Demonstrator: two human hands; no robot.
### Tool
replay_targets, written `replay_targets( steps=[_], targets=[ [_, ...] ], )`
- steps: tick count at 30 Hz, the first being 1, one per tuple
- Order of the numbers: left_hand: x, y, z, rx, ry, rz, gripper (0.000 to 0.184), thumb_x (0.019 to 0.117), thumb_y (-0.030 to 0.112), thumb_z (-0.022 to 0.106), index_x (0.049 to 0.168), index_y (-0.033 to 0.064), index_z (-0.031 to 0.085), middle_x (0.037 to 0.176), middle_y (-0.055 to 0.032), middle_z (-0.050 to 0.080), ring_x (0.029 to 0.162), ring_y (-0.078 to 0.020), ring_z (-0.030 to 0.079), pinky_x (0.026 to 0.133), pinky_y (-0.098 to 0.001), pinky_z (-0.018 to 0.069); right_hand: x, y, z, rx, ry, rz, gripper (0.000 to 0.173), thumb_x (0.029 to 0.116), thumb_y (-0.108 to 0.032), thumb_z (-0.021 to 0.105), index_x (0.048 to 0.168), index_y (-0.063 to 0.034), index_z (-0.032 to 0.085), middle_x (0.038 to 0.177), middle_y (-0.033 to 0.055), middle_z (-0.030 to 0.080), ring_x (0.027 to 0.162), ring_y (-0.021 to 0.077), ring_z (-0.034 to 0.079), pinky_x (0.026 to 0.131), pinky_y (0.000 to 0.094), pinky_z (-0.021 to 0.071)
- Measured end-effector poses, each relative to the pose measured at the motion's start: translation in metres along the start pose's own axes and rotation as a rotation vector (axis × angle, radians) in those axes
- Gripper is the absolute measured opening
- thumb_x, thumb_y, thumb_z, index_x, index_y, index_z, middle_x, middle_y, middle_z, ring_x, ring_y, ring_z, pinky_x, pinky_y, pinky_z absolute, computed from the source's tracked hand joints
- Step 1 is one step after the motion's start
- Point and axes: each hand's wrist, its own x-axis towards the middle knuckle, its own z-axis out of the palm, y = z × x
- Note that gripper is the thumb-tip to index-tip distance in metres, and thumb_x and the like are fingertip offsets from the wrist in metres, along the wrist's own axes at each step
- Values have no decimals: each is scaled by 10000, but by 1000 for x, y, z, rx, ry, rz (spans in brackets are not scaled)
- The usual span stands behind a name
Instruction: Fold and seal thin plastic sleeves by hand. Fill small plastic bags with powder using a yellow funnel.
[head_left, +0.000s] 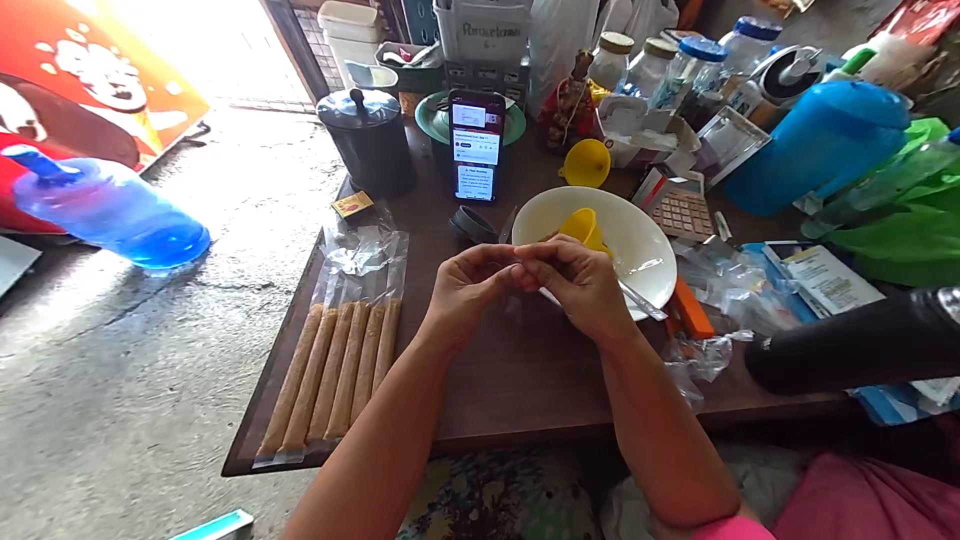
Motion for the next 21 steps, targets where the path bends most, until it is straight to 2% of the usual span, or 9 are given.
replay_targets(
  steps=[3,5,8,10,12,14,18,20,21],
  targets=[
    [-1,1,1,6,24,-9,195,909,-59,686,1073,38,729,950,-28,757,819,-93,720,804,-263,612,1,0,-2,-13,-17,6,192,950,33,663,1131,25,726,1029,85,655,793,86,692,735,222,628],
    [-1,1,2,24,33,-13,171,913,-55,685,1036,45,749,910,-15,754,773,-73,698,758,-235,598,0,1,-4,-36,3,0,164,932,36,686,1087,19,735,1003,85,656,768,95,687,703,229,630],
    [-2,2,3,44,35,-31,152,932,-44,668,1003,55,759,876,-1,746,741,-61,684,729,-220,593,-2,-2,-3,-113,95,13,107,895,-3,750,1000,-2,736,896,67,671,647,86,664,593,222,614],
    [-3,3,3,33,24,-33,145,933,-34,671,983,69,761,859,7,745,735,-54,684,725,-213,592,-3,-4,-3,-105,148,27,111,870,-30,786,925,-21,690,772,41,675,552,59,624,503,196,564],
    [-3,2,3,22,7,-25,141,926,-30,682,979,73,762,850,7,742,730,-52,679,719,-207,587,-3,-4,-3,-65,138,18,107,896,-43,767,921,-24,665,721,32,668,530,55,618,478,190,550],
    [-2,1,2,18,3,-13,142,923,-30,686,999,69,753,871,1,740,742,-58,677,726,-212,586,-3,-4,-4,-32,88,-4,74,936,-32,719,991,-4,677,781,51,709,607,77,675,554,208,594],
    [-1,3,-1,6,14,6,161,935,4,694,1077,67,738,949,-9,741,796,-63,683,769,-217,584,-1,-4,-6,-33,22,-39,216,967,19,651,1180,38,679,977,79,739,812,91,727,761,236,629],
    [-1,3,-1,-5,25,-6,161,939,1,690,1079,61,741,952,-14,742,804,-68,686,784,-220,587,-1,-3,-6,-52,22,-36,279,962,38,647,1240,39,670,1016,89,733,840,94,724,790,241,625],
    [-1,4,0,-7,29,-12,161,939,-4,687,1075,61,744,945,-12,744,801,-68,689,786,-220,589,-1,-3,-6,-75,37,-43,258,953,40,659,1209,38,686,1017,92,726,824,93,720,775,239,627]
  ],
)
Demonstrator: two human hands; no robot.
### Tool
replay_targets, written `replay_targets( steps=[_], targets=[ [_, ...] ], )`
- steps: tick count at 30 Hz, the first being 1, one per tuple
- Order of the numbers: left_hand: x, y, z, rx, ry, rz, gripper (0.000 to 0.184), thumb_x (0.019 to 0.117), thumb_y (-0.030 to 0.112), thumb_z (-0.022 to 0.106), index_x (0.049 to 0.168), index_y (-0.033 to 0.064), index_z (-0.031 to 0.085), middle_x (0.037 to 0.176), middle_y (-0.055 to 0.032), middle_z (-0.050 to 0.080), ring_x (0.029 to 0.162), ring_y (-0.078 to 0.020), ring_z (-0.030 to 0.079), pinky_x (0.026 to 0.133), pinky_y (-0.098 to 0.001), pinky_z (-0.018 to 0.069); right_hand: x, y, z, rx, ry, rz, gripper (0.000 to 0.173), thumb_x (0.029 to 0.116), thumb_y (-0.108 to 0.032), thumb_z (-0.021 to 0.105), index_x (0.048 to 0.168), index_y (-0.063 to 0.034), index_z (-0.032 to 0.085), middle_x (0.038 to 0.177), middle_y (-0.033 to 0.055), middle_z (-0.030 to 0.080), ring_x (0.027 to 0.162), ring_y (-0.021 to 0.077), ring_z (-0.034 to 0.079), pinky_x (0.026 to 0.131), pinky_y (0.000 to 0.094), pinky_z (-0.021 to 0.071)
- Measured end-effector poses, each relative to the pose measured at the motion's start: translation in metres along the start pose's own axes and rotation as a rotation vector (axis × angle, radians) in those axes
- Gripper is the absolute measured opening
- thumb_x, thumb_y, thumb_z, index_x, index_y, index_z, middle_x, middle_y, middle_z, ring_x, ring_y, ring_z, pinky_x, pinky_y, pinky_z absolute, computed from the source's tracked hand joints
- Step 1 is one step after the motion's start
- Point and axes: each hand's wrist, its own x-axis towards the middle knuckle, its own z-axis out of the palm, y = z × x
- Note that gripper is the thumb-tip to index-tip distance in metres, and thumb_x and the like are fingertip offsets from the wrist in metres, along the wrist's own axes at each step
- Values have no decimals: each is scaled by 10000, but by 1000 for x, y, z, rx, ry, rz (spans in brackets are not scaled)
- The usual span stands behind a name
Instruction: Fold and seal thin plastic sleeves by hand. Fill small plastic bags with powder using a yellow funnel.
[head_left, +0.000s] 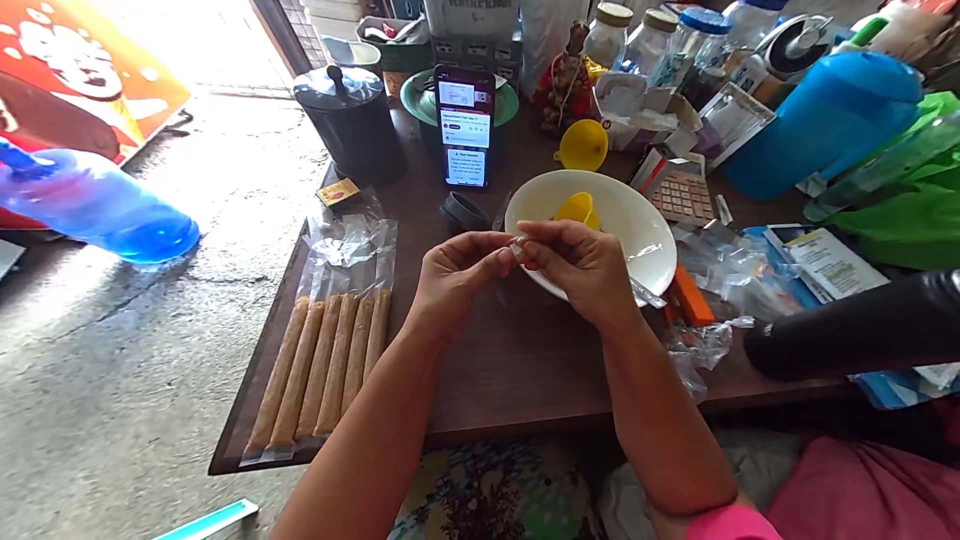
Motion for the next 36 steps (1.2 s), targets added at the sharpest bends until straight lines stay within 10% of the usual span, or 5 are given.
replay_targets(
  steps=[11,16,26,31,36],
  targets=[
    [-2,0,1,43,-8,-4,126,949,3,675,1017,75,753,895,9,730,773,-60,674,778,-216,584,-3,-2,1,-258,84,-36,158,991,-174,685,928,-35,643,657,25,598,474,51,534,404,178,450],
    [-1,1,-2,34,21,14,128,953,24,682,1041,86,751,919,13,738,795,-61,681,794,-221,584,0,-1,-4,-55,-21,6,180,977,14,628,1135,11,716,1032,88,689,786,96,697,715,232,624],
    [-2,0,-1,45,-55,9,165,924,-14,695,1046,86,744,930,14,738,801,-50,684,781,-204,582,-1,-1,1,-200,132,-9,173,920,-146,766,875,-41,637,666,6,593,494,20,542,438,151,472],
    [-1,0,-1,85,-76,14,198,937,11,693,1118,85,720,939,18,730,794,-52,685,754,-205,590,2,2,-5,-81,-32,7,135,967,-8,662,1095,12,701,956,73,716,780,80,702,731,217,613],
    [-2,3,0,129,6,12,193,947,4,680,1116,88,722,950,27,729,811,-48,683,781,-208,587,2,2,-2,-59,-34,-19,208,972,4,650,1171,38,700,998,89,745,837,79,722,784,223,615]
  ],
)
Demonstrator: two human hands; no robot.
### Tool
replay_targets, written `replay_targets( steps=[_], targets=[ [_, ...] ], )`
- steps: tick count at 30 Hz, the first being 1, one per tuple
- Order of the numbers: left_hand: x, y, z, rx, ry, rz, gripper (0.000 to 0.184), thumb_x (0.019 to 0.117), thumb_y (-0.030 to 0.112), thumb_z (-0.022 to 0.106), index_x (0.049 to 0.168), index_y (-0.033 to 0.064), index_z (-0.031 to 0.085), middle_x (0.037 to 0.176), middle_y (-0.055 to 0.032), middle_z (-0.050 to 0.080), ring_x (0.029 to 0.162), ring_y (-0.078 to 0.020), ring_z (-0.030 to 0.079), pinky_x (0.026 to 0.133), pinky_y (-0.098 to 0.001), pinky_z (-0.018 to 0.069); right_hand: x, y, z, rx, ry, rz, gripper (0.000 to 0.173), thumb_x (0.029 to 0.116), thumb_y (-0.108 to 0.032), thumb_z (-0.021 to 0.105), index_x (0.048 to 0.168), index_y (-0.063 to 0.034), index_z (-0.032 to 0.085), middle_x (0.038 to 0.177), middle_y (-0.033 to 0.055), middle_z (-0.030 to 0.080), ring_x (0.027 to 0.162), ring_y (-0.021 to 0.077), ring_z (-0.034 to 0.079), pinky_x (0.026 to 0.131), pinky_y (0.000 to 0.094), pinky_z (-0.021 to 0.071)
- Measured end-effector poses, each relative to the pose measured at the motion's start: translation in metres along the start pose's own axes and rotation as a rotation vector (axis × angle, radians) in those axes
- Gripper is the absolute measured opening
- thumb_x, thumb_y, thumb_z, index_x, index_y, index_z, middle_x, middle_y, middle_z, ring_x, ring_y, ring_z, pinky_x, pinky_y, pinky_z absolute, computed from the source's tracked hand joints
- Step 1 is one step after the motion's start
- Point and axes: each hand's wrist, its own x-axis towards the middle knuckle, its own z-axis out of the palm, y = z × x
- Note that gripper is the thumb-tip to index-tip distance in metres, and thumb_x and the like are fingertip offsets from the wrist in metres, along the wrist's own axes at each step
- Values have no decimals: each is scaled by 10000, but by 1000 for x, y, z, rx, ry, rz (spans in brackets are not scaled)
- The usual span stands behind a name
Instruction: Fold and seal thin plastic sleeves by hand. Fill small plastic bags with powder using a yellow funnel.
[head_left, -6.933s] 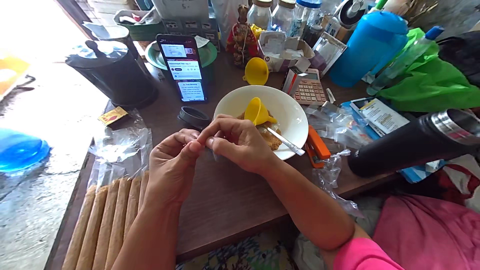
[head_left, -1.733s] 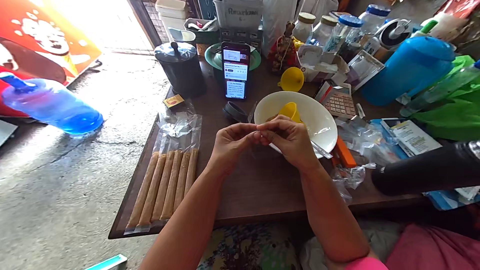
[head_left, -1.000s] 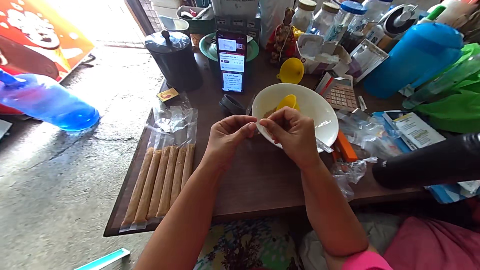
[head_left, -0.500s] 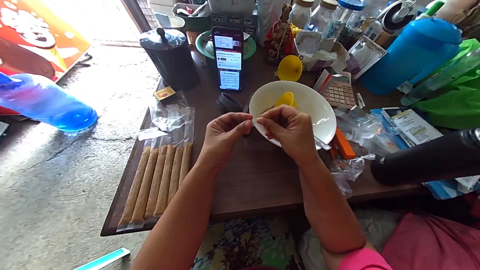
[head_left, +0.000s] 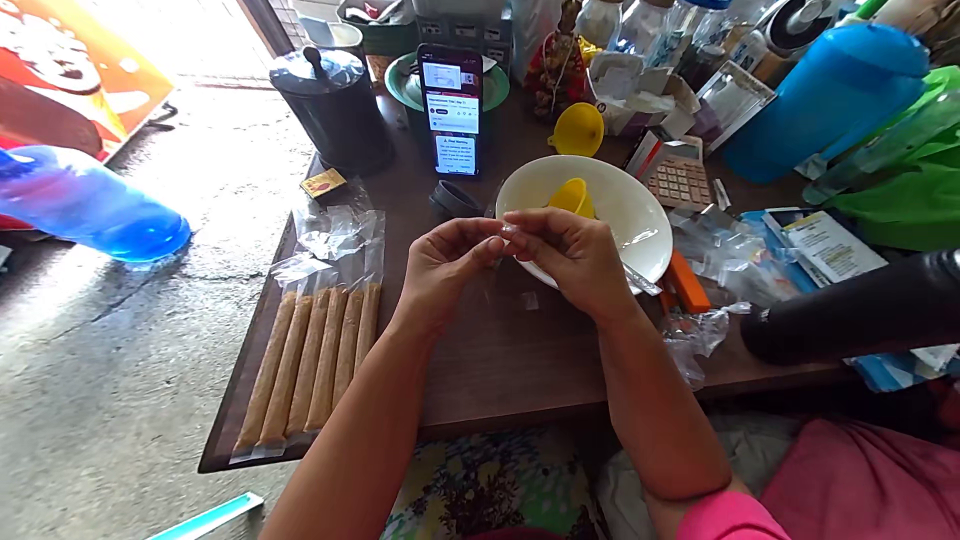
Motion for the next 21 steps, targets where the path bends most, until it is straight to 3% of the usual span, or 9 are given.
replay_targets(
  steps=[5,8,10,13,15,17,19,21],
  targets=[
    [0,-2,0,62,-36,3,198,967,43,668,1152,91,720,960,36,712,772,-31,653,718,-178,565,0,0,-1,26,74,5,90,923,0,714,1007,32,710,836,58,732,693,68,702,648,214,615],
    [-1,-2,1,61,-63,-12,148,982,61,653,1102,91,734,962,31,725,767,-32,657,708,-176,562,-3,-4,0,-33,84,37,84,943,-64,719,954,-15,652,750,45,681,582,60,643,511,186,554],
    [-1,-2,2,56,-83,-18,133,977,61,661,1085,88,735,955,32,728,780,-37,669,740,-186,577,-3,-5,0,-29,79,39,101,972,-89,692,958,-23,617,724,46,672,553,65,636,478,186,541],
    [0,-4,2,72,-86,-9,170,971,36,651,1110,81,738,983,30,731,787,-36,657,744,-182,561,-2,-4,0,-13,55,36,103,1032,-108,608,1048,-7,618,772,58,701,599,79,670,526,202,572],
    [0,-4,1,71,-59,-10,192,974,23,645,1133,75,739,1006,22,740,806,-38,666,757,-187,564,0,-3,-2,-47,24,24,140,1044,-65,563,1129,8,648,896,69,726,707,82,698,640,211,600],
    [0,-3,-1,76,-18,-15,188,978,33,645,1127,93,742,986,38,735,797,-30,656,754,-184,557,2,1,-3,-62,15,-26,183,1026,3,541,1131,22,689,977,81,709,800,82,688,739,218,595],
    [1,-4,-1,88,19,-3,143,984,58,644,1085,111,731,946,56,717,781,-21,646,747,-180,554,6,7,-2,-18,29,-91,186,1009,25,547,1120,53,694,986,87,710,812,81,683,754,223,600],
    [3,-5,1,91,48,27,195,976,65,638,1162,114,663,1005,53,689,832,-38,652,781,-206,565,7,7,-3,25,3,-82,184,1011,6,575,1179,56,630,998,85,731,797,79,697,738,226,605]
  ],
)
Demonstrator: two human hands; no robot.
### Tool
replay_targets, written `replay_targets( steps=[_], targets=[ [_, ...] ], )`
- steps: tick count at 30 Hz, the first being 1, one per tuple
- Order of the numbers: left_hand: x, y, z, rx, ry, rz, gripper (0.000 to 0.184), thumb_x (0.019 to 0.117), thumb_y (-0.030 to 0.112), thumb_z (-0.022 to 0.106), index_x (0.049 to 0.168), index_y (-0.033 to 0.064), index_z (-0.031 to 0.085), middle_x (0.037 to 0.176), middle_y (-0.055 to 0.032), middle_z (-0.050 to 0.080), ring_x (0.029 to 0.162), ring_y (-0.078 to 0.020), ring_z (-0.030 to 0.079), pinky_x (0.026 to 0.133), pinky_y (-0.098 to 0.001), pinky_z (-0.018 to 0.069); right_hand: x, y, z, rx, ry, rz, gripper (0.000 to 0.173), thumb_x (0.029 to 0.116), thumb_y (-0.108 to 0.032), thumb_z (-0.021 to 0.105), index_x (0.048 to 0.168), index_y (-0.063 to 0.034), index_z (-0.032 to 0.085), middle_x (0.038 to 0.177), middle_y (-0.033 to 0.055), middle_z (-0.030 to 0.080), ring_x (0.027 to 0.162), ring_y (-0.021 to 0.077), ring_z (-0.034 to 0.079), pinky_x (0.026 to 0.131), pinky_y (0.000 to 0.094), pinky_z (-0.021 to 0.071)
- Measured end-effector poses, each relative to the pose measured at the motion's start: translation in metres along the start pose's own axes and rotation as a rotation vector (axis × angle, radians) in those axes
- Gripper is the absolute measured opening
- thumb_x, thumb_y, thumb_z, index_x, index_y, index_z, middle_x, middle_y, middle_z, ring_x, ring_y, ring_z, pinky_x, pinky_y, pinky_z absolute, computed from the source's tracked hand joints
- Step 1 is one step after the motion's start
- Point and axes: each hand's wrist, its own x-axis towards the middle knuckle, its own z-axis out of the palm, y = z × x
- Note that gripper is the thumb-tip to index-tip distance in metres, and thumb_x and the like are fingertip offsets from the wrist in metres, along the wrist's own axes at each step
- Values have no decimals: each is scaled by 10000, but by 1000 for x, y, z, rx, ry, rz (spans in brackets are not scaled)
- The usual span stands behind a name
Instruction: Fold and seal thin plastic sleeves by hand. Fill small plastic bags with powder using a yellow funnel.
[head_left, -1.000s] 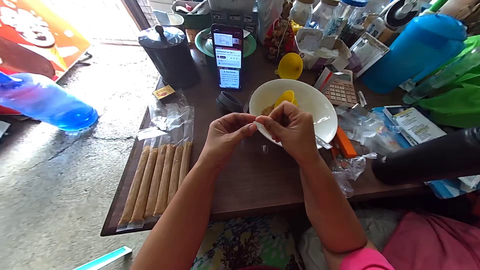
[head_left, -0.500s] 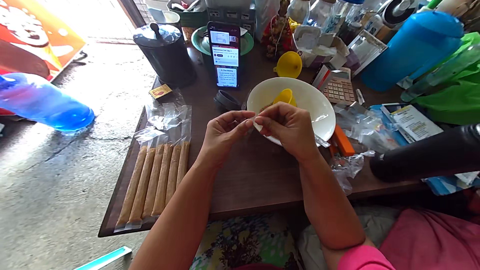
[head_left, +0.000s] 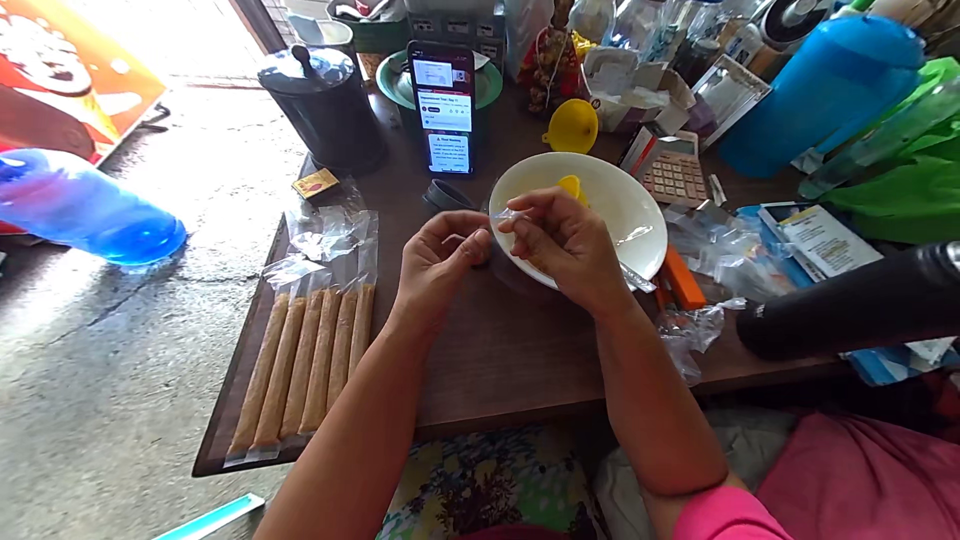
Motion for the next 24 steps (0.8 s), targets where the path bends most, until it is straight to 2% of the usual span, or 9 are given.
replay_targets(
  steps=[3,5,9,14,17,20,24],
  targets=[
    [1,1,0,44,-69,72,487,973,94,631,1438,100,488,1315,6,581,1101,-89,632,928,-252,552,-1,-1,0,8,-45,35,172,1000,0,587,1168,40,600,981,76,722,776,70,684,714,216,592],
    [2,0,0,67,-129,118,508,994,78,593,1483,67,452,1458,-37,525,1236,-126,592,998,-270,527,-1,-2,0,-15,-70,37,173,1001,-4,585,1166,42,608,966,65,707,788,59,683,730,209,596],
    [-2,4,1,116,-171,130,370,1026,52,547,1395,56,579,1374,-16,624,1188,-99,629,983,-252,533,-2,-2,-1,-5,-74,35,153,1004,-10,584,1141,42,625,960,52,688,786,45,671,724,198,591],
    [-2,4,0,191,-226,151,439,1003,89,562,1442,64,557,1445,-29,568,1228,-119,592,996,-261,512,-2,-2,-2,9,-99,23,138,1015,-22,557,1118,34,630,924,40,682,776,39,652,710,190,570],
    [-3,3,0,186,-217,140,410,984,120,593,1392,87,613,1363,-3,625,1164,-110,605,957,-253,510,-2,-2,-2,5,-120,15,135,1019,-31,550,1108,26,634,939,31,674,796,29,649,720,185,568],
    [-4,2,0,172,-178,139,259,976,109,608,1222,75,683,1108,38,677,962,-45,634,826,-195,531,-2,-2,-1,10,-112,-5,132,1005,-44,591,1092,26,660,975,39,673,797,26,637,706,179,558],
    [-3,0,1,116,-110,153,119,972,18,643,1062,41,717,900,58,731,815,-10,676,776,-177,567,-1,-2,-1,-28,-44,-12,129,978,-55,648,1063,8,722,1009,53,633,802,42,622,686,166,558]
  ],
)
